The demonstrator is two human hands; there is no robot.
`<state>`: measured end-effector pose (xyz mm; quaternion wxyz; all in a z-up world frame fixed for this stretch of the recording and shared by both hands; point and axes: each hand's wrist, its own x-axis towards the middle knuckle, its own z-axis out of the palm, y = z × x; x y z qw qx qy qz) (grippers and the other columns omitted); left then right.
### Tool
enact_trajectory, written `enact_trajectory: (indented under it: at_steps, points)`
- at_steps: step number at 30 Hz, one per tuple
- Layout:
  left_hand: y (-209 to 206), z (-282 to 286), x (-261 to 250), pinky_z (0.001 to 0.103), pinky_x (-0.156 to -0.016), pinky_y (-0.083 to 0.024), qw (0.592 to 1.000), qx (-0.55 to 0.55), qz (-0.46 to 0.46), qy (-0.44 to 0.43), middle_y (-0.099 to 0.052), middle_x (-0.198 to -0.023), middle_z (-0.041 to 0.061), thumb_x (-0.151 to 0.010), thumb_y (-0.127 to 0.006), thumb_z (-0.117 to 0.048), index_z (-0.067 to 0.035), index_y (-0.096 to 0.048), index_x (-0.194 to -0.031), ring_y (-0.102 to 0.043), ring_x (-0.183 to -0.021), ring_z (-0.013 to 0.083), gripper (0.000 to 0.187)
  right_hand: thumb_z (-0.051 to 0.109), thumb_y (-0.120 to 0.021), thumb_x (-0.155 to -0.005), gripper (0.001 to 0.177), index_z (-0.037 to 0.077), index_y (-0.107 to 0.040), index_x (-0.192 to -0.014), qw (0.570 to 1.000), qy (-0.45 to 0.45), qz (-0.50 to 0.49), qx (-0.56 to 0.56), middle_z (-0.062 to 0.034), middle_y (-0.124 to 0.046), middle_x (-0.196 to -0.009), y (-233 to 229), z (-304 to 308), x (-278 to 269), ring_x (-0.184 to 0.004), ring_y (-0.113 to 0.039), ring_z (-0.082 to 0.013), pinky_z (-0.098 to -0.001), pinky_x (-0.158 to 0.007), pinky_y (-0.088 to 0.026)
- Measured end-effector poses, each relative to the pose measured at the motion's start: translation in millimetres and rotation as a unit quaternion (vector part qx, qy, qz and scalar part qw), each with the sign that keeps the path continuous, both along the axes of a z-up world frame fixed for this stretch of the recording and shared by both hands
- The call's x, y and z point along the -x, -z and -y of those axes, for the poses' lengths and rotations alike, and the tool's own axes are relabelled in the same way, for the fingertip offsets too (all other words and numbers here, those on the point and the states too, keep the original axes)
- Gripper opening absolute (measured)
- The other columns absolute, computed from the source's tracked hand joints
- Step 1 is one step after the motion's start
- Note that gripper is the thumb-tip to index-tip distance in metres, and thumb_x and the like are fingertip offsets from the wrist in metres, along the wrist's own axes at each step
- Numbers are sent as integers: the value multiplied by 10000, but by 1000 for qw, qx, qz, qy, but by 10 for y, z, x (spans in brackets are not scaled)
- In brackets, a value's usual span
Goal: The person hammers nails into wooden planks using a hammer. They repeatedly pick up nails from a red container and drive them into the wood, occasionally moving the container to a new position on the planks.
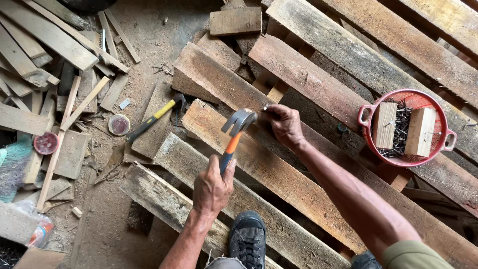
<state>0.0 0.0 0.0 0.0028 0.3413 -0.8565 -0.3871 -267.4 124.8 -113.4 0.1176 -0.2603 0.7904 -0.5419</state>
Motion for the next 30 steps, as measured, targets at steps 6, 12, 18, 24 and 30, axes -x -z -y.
enact_trajectory:
  at_steps: [6,12,18,24,30]
  points:
    - [-136,29,335,361,-464,-597,999,22,4,41,-686,-641,159,-1164,-504,-504,-53,-614,-1170,-740,-524,280,464,129,-886,-937,140,195,-863,-1059,998,-8,-55,11,-85,-826,-951,29,39,-48,-934,-793,-339,-460,-881,-642]
    - [-270,-67,462,404,-452,-621,996,35,24,82,-698,-711,211,-1201,-484,-380,-13,-599,-1230,-725,-523,299,386,71,-844,-956,92,149,-841,-1006,997,-18,-73,15,-100,-797,-893,-129,33,-79,-877,-766,-381,-483,-864,-627]
    - [-509,-62,520,375,-538,-638,994,56,53,80,-742,-801,220,-1186,-427,-478,-47,-593,-1291,-799,-661,300,473,104,-859,-951,82,150,-840,-1017,997,-12,-78,17,-84,-781,-873,28,26,-54,-872,-758,-343,-458,-859,-622]
    - [-598,-200,570,377,-411,-610,983,124,-108,81,-681,-656,185,-1176,-550,-297,-18,-585,-1158,-697,-477,283,282,77,-851,-944,79,125,-839,-1005,997,-36,-65,17,-102,-810,-930,-208,-23,-84,-878,-765,-345,-457,-850,-617]
    - [-774,-70,578,391,-482,-601,991,95,23,90,-711,-725,211,-1208,-449,-411,-25,-567,-1221,-746,-568,304,404,-28,-790,-940,153,82,-831,-1038,962,8,-269,-54,-117,-761,-896,-1033,-842,773,-839,-722,-296,-433,-787,-571]
